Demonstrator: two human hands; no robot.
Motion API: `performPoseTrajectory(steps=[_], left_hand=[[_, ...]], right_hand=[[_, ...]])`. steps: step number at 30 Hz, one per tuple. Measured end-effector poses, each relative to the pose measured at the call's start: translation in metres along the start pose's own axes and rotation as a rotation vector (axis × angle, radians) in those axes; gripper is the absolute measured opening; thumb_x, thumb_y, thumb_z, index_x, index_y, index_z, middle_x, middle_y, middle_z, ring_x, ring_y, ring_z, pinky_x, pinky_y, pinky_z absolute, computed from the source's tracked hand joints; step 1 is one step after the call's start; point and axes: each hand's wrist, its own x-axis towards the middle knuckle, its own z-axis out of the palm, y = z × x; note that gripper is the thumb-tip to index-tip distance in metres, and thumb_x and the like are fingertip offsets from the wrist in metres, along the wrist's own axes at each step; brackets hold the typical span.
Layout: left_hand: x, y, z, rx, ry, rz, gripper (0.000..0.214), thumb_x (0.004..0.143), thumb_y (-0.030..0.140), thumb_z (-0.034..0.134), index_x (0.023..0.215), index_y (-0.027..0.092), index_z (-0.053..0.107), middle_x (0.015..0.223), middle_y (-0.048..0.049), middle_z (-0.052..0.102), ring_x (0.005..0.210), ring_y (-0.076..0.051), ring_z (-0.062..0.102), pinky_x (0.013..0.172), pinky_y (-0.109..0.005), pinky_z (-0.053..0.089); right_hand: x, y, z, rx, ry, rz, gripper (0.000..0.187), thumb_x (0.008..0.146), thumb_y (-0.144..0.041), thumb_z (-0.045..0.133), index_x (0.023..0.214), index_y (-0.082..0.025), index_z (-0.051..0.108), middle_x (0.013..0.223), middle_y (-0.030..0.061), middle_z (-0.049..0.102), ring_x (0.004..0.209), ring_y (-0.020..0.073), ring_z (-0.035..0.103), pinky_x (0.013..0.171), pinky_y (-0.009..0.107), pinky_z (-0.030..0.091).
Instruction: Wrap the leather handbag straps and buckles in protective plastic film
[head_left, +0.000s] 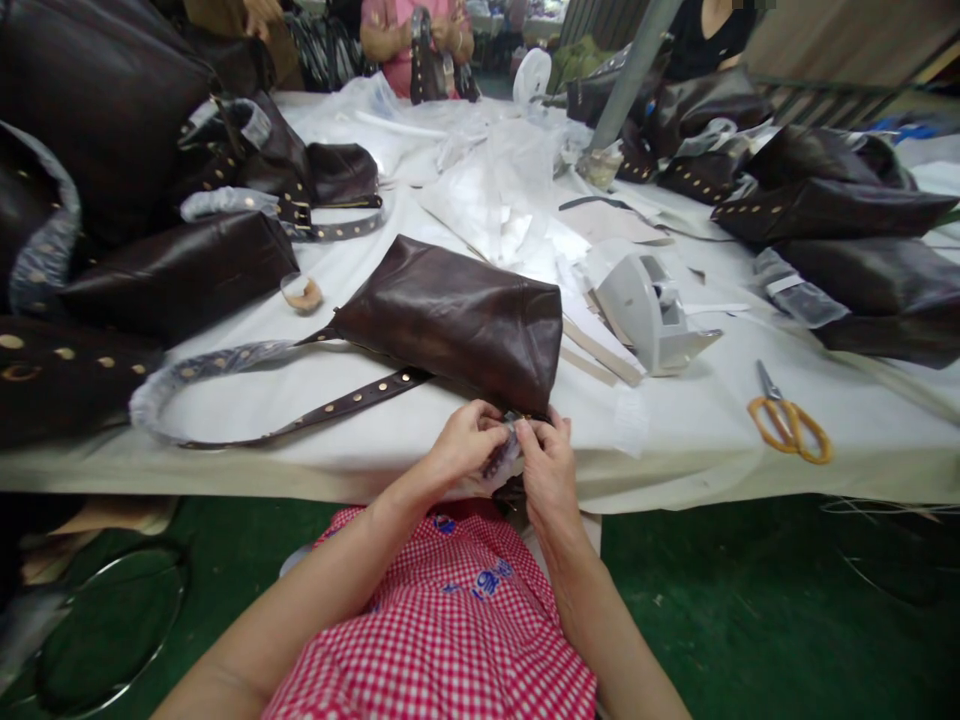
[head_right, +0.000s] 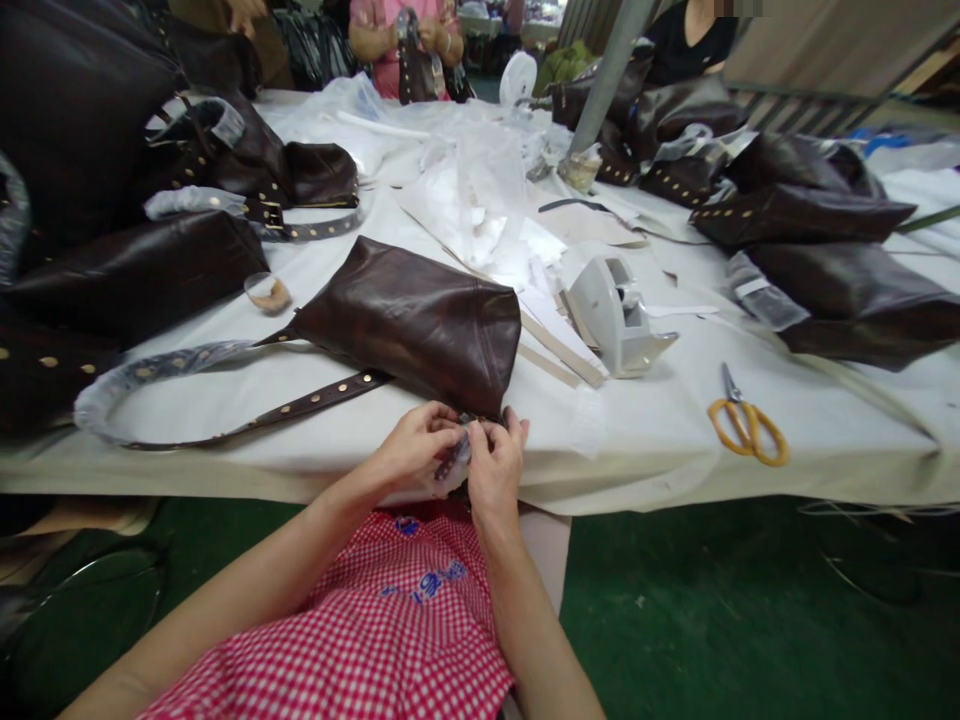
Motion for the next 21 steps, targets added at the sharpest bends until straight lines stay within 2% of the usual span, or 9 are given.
performPoseTrajectory(steps=[3,8,12,17,21], left_hand=[[0.007,0.006,-0.001,0.003,0.014,0.0,0.004,0.076,0.017,0.057,0.075,0.016,0.06,0.068,-0.0011,0.063,0.061,-0.013,0.059,0.054,-0.021,0.044],[0.007,0.005,0.006,0.188,0.175,0.193,0.014,0.074,0.016,0.055,0.061,0.017,0.06,0.059,0.0024,0.058,0.058,-0.011,0.051,0.055,-0.02,0.04],[-0.001,0.004,0.01,0.233,0.234,0.296,0.016,0.079,0.017,0.053,0.064,0.018,0.06,0.061,0.0024,0.061,0.059,-0.012,0.055,0.059,-0.022,0.041],[-0.011,0.007,0.009,0.409,0.237,0.455,0.015,0.082,0.018,0.053,0.071,0.019,0.063,0.069,0.0,0.064,0.065,-0.014,0.057,0.064,-0.024,0.041],[-0.013,0.006,0.005,0.479,0.224,0.532,0.016,0.085,0.019,0.052,0.073,0.019,0.063,0.072,-0.0018,0.065,0.068,-0.015,0.058,0.066,-0.025,0.042]], right_hand=[[0.0,-0.001,0.0,-0.012,-0.003,-0.008,0.033,0.083,-0.046,0.052,0.08,-0.018,0.068,0.147,0.013,0.044,0.144,0.0298,0.024,0.118,0.042,0.015],[0.0,-0.003,-0.001,0.005,-0.001,-0.009,0.032,0.082,-0.045,0.054,0.079,-0.018,0.07,0.145,0.013,0.047,0.142,0.0299,0.027,0.118,0.042,0.014],[-0.001,-0.003,-0.003,0.029,-0.03,0.0,0.033,0.083,-0.044,0.052,0.083,-0.017,0.072,0.147,0.0116,0.045,0.144,0.0283,0.023,0.118,0.041,0.014],[-0.002,-0.001,0.0,0.021,0.017,-0.044,0.026,0.08,-0.041,0.058,0.074,-0.018,0.069,0.142,0.0108,0.051,0.14,0.028,0.031,0.119,0.04,0.011],[-0.001,0.0,0.003,0.03,0.038,-0.029,0.024,0.08,-0.04,0.06,0.073,-0.019,0.07,0.142,0.0104,0.051,0.142,0.0283,0.028,0.118,0.041,0.013]])
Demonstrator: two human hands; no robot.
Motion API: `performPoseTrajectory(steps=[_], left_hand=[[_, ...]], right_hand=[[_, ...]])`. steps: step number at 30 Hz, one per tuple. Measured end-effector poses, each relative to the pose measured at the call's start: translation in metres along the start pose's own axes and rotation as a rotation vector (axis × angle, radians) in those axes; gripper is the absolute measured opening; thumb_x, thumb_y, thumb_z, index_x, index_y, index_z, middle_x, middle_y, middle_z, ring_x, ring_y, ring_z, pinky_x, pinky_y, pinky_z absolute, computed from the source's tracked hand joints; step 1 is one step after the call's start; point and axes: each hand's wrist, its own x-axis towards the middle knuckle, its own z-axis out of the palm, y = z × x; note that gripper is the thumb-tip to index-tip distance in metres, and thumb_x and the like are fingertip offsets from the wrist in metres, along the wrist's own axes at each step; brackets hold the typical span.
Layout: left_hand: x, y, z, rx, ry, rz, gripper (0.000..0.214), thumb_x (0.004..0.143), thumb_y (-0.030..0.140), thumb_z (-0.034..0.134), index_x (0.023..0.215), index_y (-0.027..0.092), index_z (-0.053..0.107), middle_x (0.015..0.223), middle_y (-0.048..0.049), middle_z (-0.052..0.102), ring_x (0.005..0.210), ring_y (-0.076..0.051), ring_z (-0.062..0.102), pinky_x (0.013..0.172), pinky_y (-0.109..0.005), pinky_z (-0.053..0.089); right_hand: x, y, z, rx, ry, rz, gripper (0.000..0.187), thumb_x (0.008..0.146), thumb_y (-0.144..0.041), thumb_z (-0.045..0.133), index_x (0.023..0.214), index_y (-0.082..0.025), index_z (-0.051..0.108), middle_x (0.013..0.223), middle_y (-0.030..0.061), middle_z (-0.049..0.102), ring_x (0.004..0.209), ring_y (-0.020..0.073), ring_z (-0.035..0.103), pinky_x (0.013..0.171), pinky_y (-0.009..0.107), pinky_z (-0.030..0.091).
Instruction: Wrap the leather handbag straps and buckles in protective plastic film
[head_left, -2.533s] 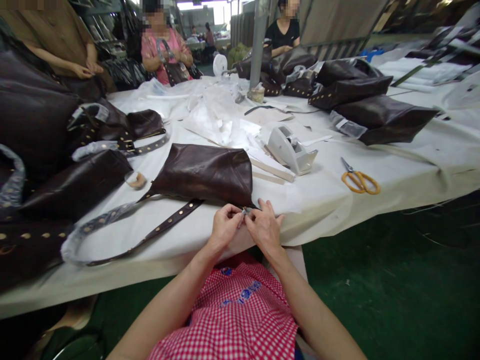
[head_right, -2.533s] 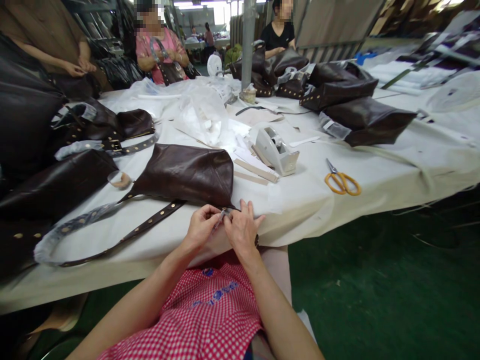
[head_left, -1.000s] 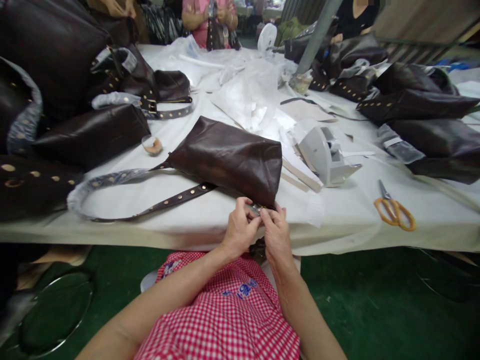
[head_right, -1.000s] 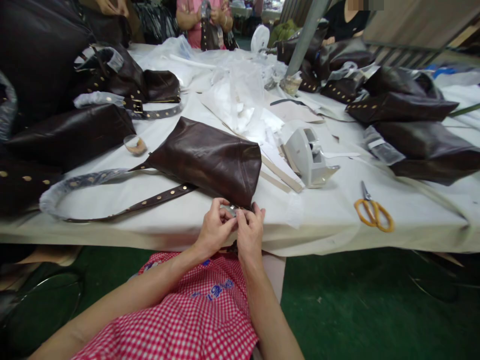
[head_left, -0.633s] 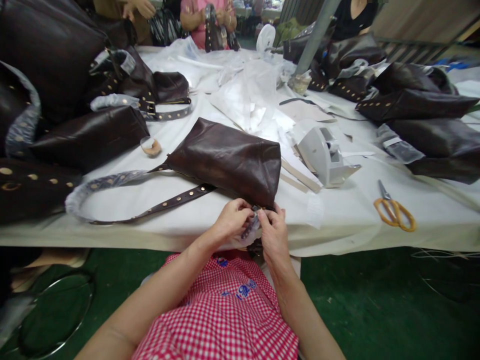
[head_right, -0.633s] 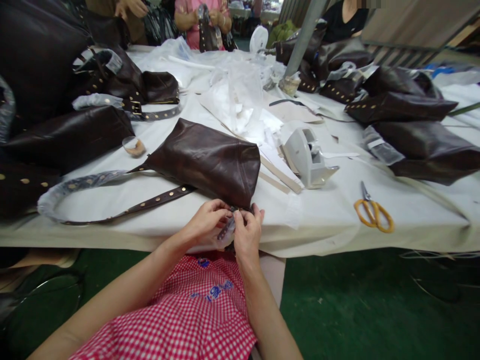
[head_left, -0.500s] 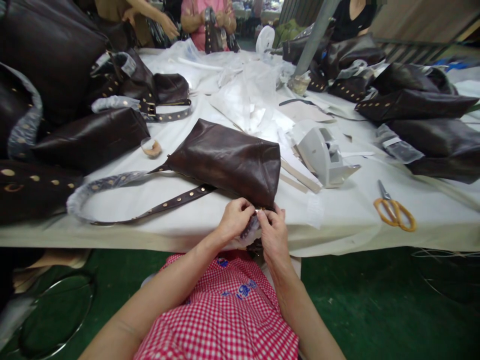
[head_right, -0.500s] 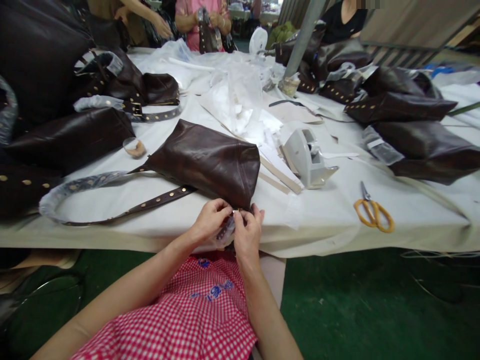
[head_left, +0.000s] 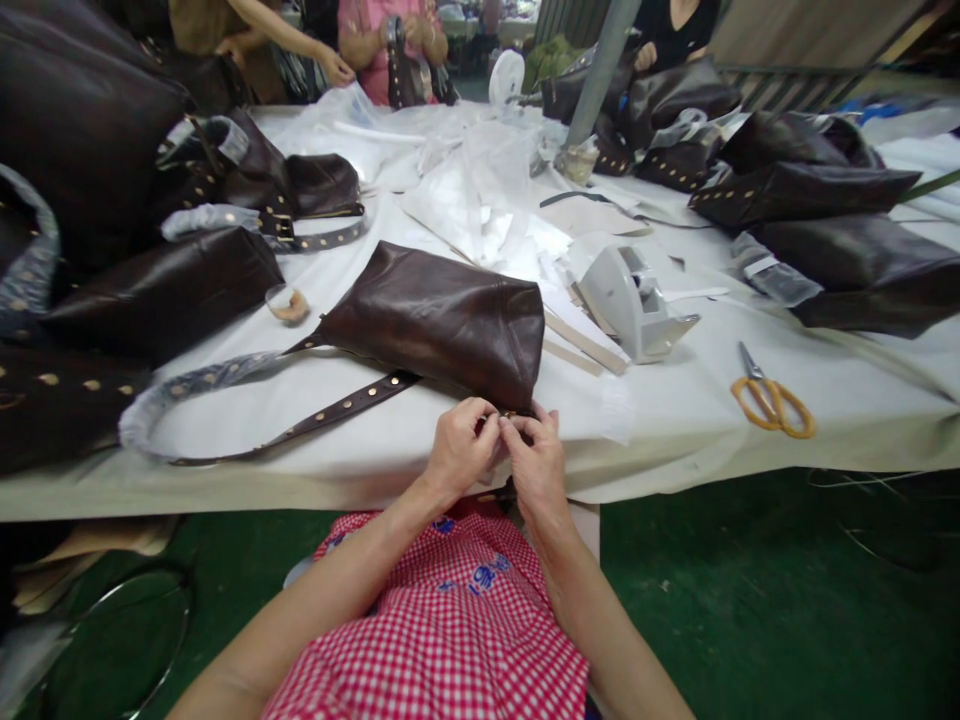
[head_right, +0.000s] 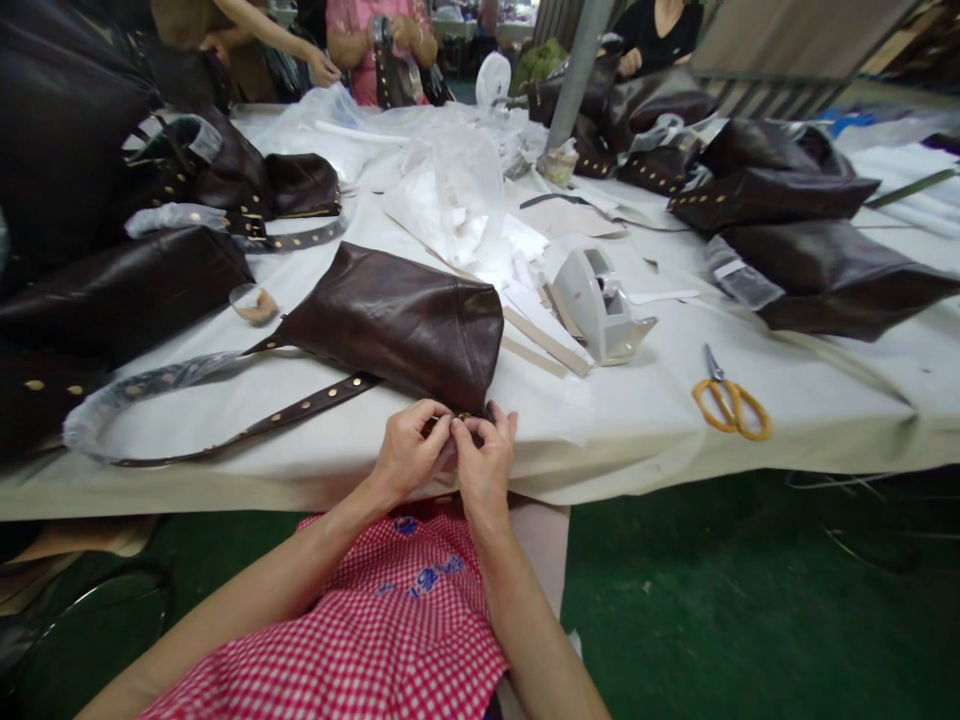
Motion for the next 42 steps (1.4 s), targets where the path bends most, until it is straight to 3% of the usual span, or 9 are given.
performPoseTrajectory(steps=[6,13,19,25,30,33,37,42], left_hand=[[-0.001,-0.005,0.0,-0.047,-0.023,0.001,0.016,0.084,0.017,0.051,0.074,0.019,0.063,0.074,-0.0029,0.066,0.07,-0.016,0.06,0.068,-0.025,0.045],[-0.003,-0.006,-0.009,-0.026,-0.136,0.152,0.022,0.086,0.015,0.048,0.084,0.018,0.07,0.087,-0.0073,0.072,0.08,-0.018,0.066,0.078,-0.028,0.049],[0.008,-0.004,-0.012,-0.142,-0.168,-0.052,0.016,0.078,0.016,0.056,0.07,0.017,0.069,0.07,-0.0025,0.069,0.067,-0.015,0.062,0.064,-0.023,0.047],[0.016,-0.001,-0.005,-0.089,-0.168,-0.138,0.013,0.072,0.015,0.061,0.06,0.017,0.056,0.06,0.0038,0.056,0.06,-0.011,0.05,0.057,-0.021,0.038],[0.018,0.004,0.001,0.082,-0.133,-0.116,0.009,0.073,0.012,0.059,0.069,0.018,0.055,0.064,0.0052,0.055,0.063,-0.011,0.05,0.062,-0.023,0.038],[0.021,0.003,0.002,0.088,-0.117,-0.102,0.011,0.072,0.009,0.059,0.072,0.019,0.055,0.066,0.0058,0.054,0.064,-0.011,0.051,0.063,-0.023,0.038],[0.022,-0.002,-0.007,0.03,-0.155,-0.108,0.007,0.079,0.019,0.059,0.072,0.018,0.058,0.068,0.0034,0.059,0.066,-0.012,0.054,0.063,-0.023,0.041],[0.016,0.006,-0.017,0.111,-0.289,-0.132,0.028,0.091,0.033,0.047,0.079,0.016,0.067,0.077,-0.003,0.07,0.073,-0.016,0.062,0.065,-0.025,0.045]], right_hand=[[-0.001,0.002,-0.002,-0.014,-0.015,-0.017,0.02,0.077,-0.036,0.06,0.071,-0.019,0.069,0.141,0.0101,0.051,0.143,0.0278,0.025,0.119,0.042,0.013],[-0.004,0.0,-0.002,-0.024,-0.009,-0.044,0.014,0.074,-0.03,0.059,0.071,-0.019,0.068,0.141,0.0107,0.052,0.144,0.0289,0.025,0.118,0.044,0.017],[-0.005,0.0,0.0,-0.05,0.012,-0.055,0.015,0.075,-0.029,0.06,0.07,-0.018,0.068,0.139,0.0141,0.053,0.144,0.0309,0.026,0.116,0.044,0.02],[-0.006,0.006,0.0,-0.04,0.0,-0.095,0.016,0.077,-0.028,0.058,0.071,-0.019,0.07,0.136,0.0114,0.056,0.142,0.0301,0.028,0.117,0.048,0.02],[-0.004,0.01,-0.002,-0.009,-0.037,-0.122,0.018,0.077,-0.028,0.059,0.077,-0.02,0.075,0.137,0.0092,0.056,0.142,0.0311,0.028,0.118,0.051,0.017],[-0.003,0.013,-0.009,-0.006,-0.094,-0.125,0.027,0.078,-0.027,0.055,0.091,-0.021,0.077,0.14,0.0081,0.055,0.144,0.0313,0.027,0.118,0.052,0.019],[-0.003,0.015,-0.02,-0.013,-0.129,-0.156,0.03,0.081,-0.028,0.051,0.095,-0.021,0.077,0.134,0.0087,0.061,0.139,0.0305,0.039,0.116,0.051,0.027],[-0.002,0.008,-0.027,-0.07,-0.093,-0.186,0.028,0.081,-0.026,0.047,0.088,-0.021,0.074,0.127,0.0102,0.066,0.126,0.027,0.054,0.11,0.045,0.036]])
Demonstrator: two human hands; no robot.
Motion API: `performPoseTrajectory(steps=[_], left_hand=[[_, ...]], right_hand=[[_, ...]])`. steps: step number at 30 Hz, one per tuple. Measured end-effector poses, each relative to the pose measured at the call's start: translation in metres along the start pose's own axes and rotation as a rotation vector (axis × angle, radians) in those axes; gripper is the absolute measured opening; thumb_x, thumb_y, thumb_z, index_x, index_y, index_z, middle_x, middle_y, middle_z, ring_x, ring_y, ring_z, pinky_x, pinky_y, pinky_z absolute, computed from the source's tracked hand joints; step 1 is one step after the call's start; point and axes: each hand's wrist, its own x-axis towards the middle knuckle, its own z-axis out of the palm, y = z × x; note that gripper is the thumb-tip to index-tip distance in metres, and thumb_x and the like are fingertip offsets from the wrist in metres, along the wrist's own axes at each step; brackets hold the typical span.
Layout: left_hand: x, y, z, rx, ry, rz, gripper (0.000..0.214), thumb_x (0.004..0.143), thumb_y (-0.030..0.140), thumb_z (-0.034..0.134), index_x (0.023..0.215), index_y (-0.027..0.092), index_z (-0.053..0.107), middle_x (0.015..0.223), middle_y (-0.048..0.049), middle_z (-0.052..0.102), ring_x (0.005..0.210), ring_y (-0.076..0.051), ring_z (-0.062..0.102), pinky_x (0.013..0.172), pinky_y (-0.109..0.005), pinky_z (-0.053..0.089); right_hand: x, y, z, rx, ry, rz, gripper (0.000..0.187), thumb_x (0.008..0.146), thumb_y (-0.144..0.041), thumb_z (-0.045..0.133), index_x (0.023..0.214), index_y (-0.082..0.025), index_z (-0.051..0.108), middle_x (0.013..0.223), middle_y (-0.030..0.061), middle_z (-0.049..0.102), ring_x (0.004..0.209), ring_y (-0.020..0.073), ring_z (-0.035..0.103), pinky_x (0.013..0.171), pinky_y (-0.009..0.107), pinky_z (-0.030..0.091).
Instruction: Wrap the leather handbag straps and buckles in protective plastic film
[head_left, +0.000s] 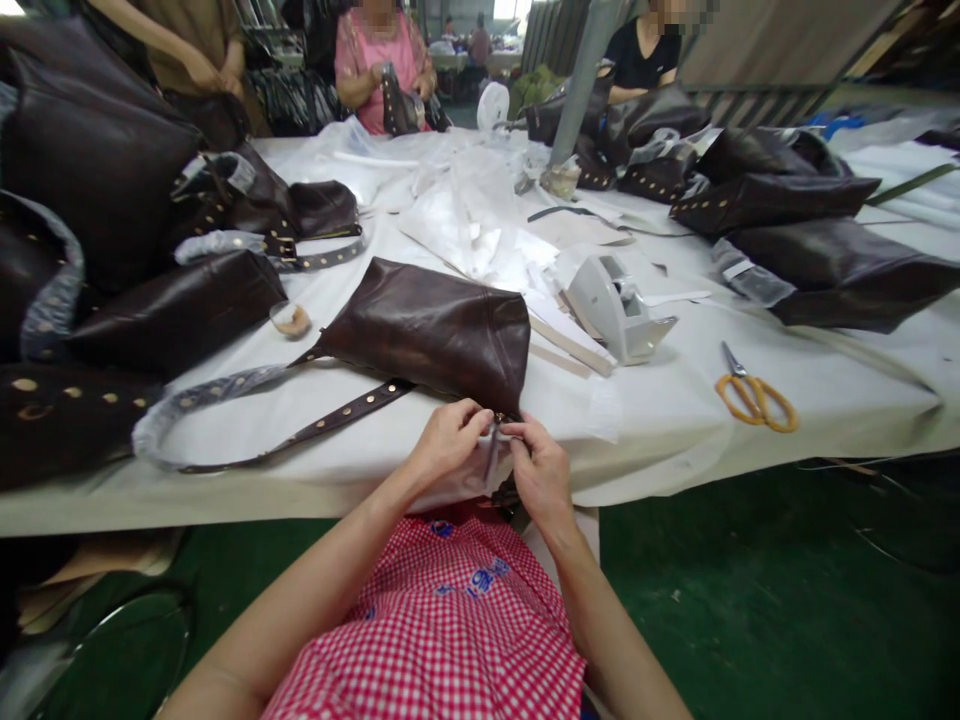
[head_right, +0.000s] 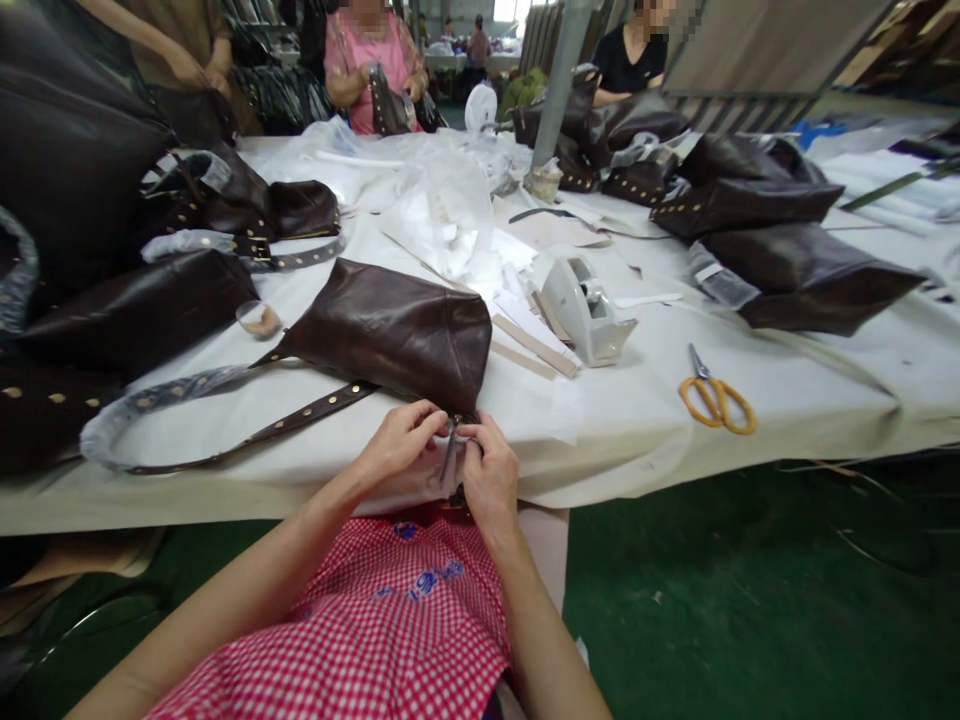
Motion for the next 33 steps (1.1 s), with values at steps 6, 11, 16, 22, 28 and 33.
performPoseTrajectory(steps=[6,11,16,22,28,33], left_hand=[[-0.005,0.016,0.015,0.343,0.071,-0.042,0.03,0.09,0.043,0.052,0.083,0.018,0.066,0.085,-0.0076,0.07,0.082,-0.023,0.065,0.07,-0.03,0.045],[-0.006,0.006,0.021,0.334,0.022,0.085,0.03,0.089,0.046,0.055,0.088,0.018,0.066,0.089,-0.007,0.069,0.085,-0.022,0.063,0.074,-0.031,0.047],[-0.021,-0.018,-0.001,0.285,0.139,0.308,0.016,0.086,0.026,0.058,0.097,0.017,0.067,0.095,-0.0068,0.067,0.092,-0.02,0.061,0.084,-0.031,0.05],[-0.047,-0.076,-0.067,0.598,0.527,0.168,0.033,0.084,0.018,0.055,0.115,0.013,0.062,0.124,-0.0176,0.06,0.116,-0.031,0.051,0.099,-0.049,0.043],[-0.044,-0.121,-0.103,0.61,0.434,0.104,0.033,0.083,0.008,0.04,0.098,0.014,0.069,0.107,-0.0153,0.068,0.102,-0.027,0.057,0.093,-0.045,0.045],[-0.024,-0.111,-0.113,0.501,0.492,0.14,0.029,0.084,0.016,0.042,0.082,0.025,0.07,0.1,-0.0164,0.067,0.106,-0.029,0.055,0.097,-0.049,0.041]], right_hand=[[0.002,-0.003,-0.004,-0.07,-0.028,0.007,0.026,0.08,-0.03,0.046,0.09,-0.02,0.068,0.118,0.0104,0.069,0.108,0.0275,0.062,0.099,0.044,0.044],[-0.002,0.014,-0.005,-0.13,-0.006,-0.059,0.026,0.078,-0.037,0.05,0.091,-0.019,0.065,0.109,0.0134,0.069,0.106,0.0297,0.061,0.093,0.045,0.046],[-0.014,0.022,-0.007,-0.139,0.089,-0.148,0.022,0.079,-0.042,0.055,0.084,-0.02,0.054,0.125,0.0193,0.056,0.114,0.0325,0.056,0.081,0.044,0.052],[-0.021,0.019,-0.011,-0.149,0.187,-0.106,0.037,0.073,-0.044,0.063,0.097,-0.018,0.053,0.105,0.0158,0.058,0.106,0.0325,0.055,0.086,0.049,0.048],[-0.025,0.003,-0.019,0.49,-0.092,0.513,0.052,0.059,-0.047,0.082,0.094,-0.018,0.057,0.089,0.0064,0.067,0.08,0.0216,0.065,0.07,0.035,0.054],[-0.035,-0.007,-0.015,0.889,-0.371,0.69,0.038,0.058,-0.034,0.089,0.08,-0.015,0.064,0.073,0.0018,0.069,0.065,0.0146,0.064,0.066,0.033,0.058]])
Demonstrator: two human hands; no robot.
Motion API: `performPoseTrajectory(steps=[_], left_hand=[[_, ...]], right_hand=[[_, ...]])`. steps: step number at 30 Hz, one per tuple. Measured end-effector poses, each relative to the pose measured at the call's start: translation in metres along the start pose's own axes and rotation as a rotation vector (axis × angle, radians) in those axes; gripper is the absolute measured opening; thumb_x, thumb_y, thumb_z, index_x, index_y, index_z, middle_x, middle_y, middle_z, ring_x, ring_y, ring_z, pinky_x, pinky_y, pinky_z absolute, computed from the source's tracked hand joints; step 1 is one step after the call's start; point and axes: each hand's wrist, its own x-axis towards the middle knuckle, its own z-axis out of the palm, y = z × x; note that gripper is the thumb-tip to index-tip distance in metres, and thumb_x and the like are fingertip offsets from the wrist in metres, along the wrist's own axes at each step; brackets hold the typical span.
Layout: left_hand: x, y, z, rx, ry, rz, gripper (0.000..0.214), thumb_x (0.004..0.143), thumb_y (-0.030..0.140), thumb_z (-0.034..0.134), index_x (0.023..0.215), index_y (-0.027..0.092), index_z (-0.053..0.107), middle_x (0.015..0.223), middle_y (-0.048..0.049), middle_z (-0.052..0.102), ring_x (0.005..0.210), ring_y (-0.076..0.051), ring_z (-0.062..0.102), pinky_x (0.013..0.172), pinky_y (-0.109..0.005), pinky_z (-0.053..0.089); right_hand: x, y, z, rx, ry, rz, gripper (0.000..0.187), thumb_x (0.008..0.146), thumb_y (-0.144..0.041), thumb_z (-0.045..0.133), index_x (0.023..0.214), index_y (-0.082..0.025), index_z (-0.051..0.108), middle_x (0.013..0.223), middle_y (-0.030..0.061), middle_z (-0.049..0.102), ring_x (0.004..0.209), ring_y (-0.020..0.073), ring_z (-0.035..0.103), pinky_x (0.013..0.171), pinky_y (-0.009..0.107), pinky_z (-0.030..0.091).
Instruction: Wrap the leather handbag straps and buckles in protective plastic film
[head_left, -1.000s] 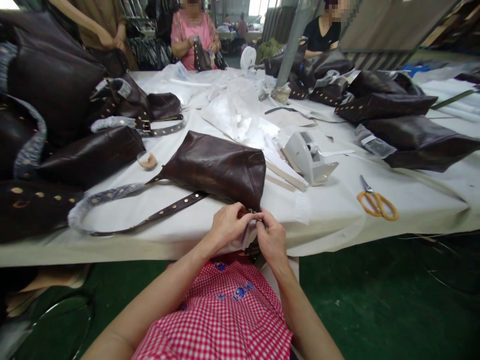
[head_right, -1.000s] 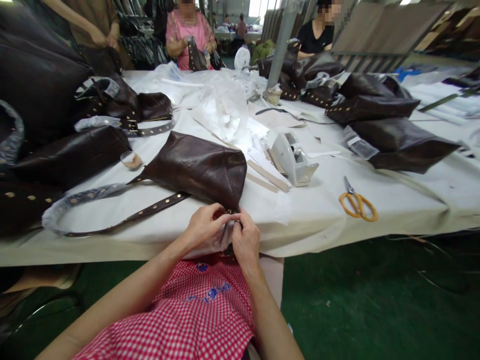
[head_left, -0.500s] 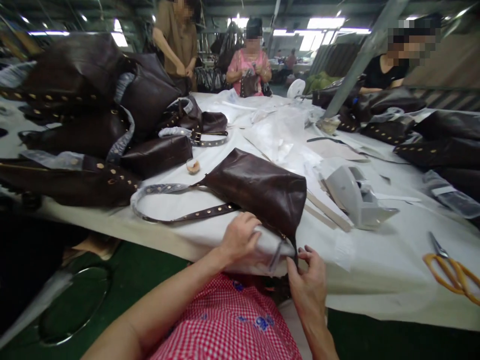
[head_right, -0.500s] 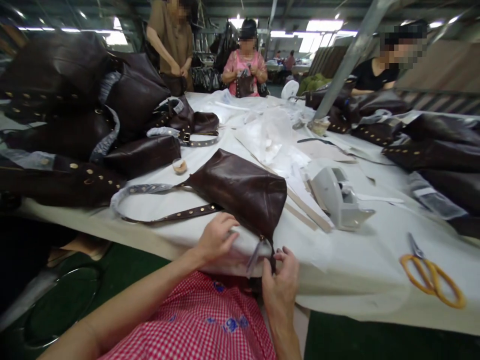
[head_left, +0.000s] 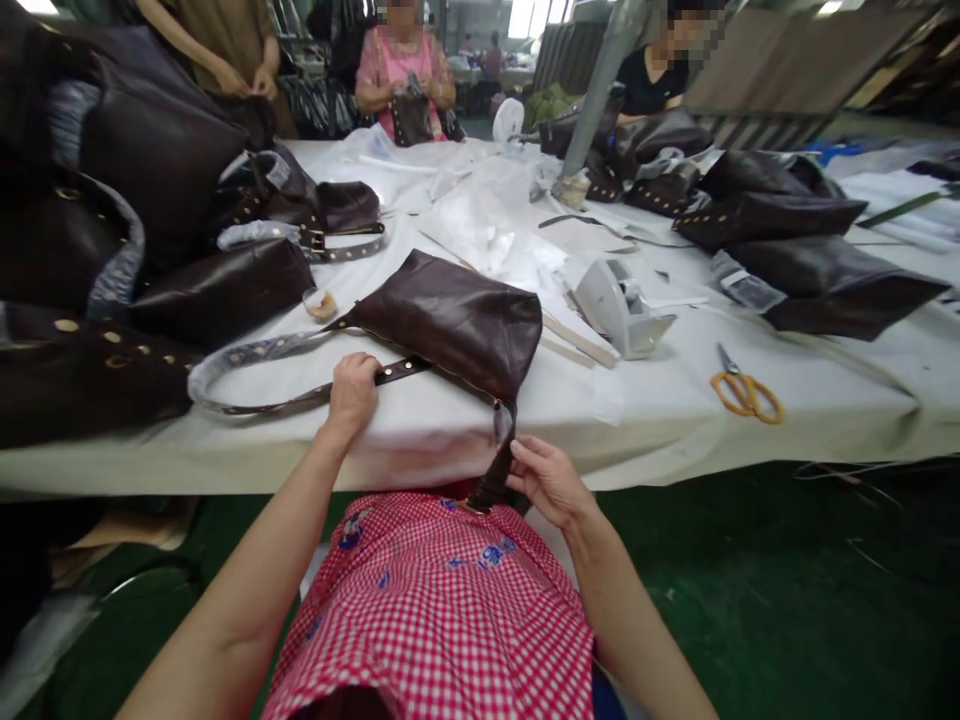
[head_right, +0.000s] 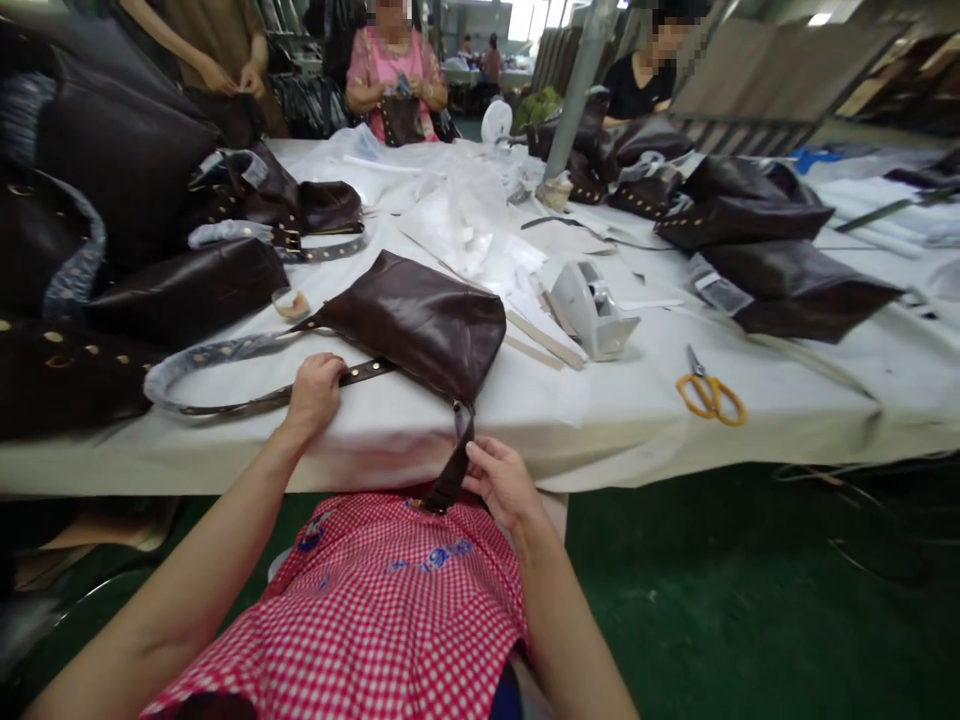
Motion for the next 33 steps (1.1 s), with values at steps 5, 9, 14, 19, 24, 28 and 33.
performPoseTrajectory(steps=[5,9,14,19,24,28,33], left_hand=[[-0.013,0.05,-0.014,-0.342,-0.01,-0.077,0.021,0.085,0.025,0.05,0.088,0.021,0.07,0.112,-0.0133,0.066,0.116,-0.027,0.052,0.107,-0.049,0.035],[-0.061,0.095,-0.01,-0.769,-0.569,-0.138,0.036,0.09,0.044,0.05,0.1,0.015,0.068,0.096,-0.0074,0.072,0.091,-0.019,0.064,0.088,-0.036,0.05],[-0.101,0.114,0.012,-1.225,-0.821,-0.482,0.059,0.079,0.067,0.059,0.099,0.011,0.067,0.086,-0.0094,0.072,0.075,-0.018,0.066,0.073,-0.031,0.05],[-0.096,0.118,0.02,-1.121,-0.817,-0.651,0.052,0.078,0.06,0.062,0.089,0.009,0.066,0.07,-0.0047,0.067,0.06,-0.014,0.061,0.061,-0.027,0.046],[-0.093,0.122,0.011,-1.228,-0.926,-0.517,0.031,0.075,0.036,0.07,0.094,0.012,0.061,0.074,-0.0014,0.065,0.064,-0.013,0.062,0.064,-0.027,0.049],[-0.094,0.127,0.015,-1.23,-0.779,-0.482,0.027,0.079,0.029,0.062,0.101,0.016,0.051,0.076,-0.0001,0.065,0.064,-0.014,0.065,0.061,-0.027,0.051],[-0.075,0.138,0.029,-1.088,-0.596,-0.303,0.018,0.08,0.02,0.054,0.097,0.02,0.046,0.07,0.0042,0.061,0.059,-0.011,0.06,0.057,-0.024,0.048]], right_hand=[[0.006,0.003,0.016,0.076,-0.036,-0.025,0.029,0.062,-0.026,0.088,0.073,-0.015,0.063,0.068,0.0007,0.068,0.062,0.0149,0.065,0.063,0.033,0.06],[0.015,0.001,0.026,0.12,-0.021,-0.039,0.026,0.064,-0.024,0.086,0.074,-0.015,0.064,0.072,0.0021,0.071,0.065,0.0146,0.066,0.06,0.028,0.06],[0.023,0.005,0.023,0.114,0.04,-0.099,0.029,0.063,-0.024,0.087,0.073,-0.016,0.061,0.07,-0.0008,0.068,0.064,0.0136,0.065,0.06,0.028,0.06],[0.025,0.009,0.017,0.078,0.068,-0.142,0.032,0.062,-0.027,0.087,0.076,-0.016,0.061,0.071,-0.0008,0.067,0.064,0.0153,0.066,0.062,0.033,0.061],[0.028,0.004,0.018,0.089,0.117,-0.131,0.034,0.06,-0.028,0.088,0.074,-0.016,0.059,0.067,-0.0013,0.066,0.062,0.0142,0.065,0.06,0.029,0.058],[0.02,-0.004,0.028,0.08,0.05,-0.161,0.036,0.061,-0.035,0.087,0.081,-0.017,0.063,0.076,0.0017,0.071,0.068,0.016,0.067,0.062,0.027,0.056],[0.01,-0.014,0.029,-0.015,-0.101,-0.223,0.045,0.063,-0.037,0.086,0.099,-0.019,0.065,0.093,0.006,0.075,0.083,0.0207,0.069,0.077,0.032,0.054]])
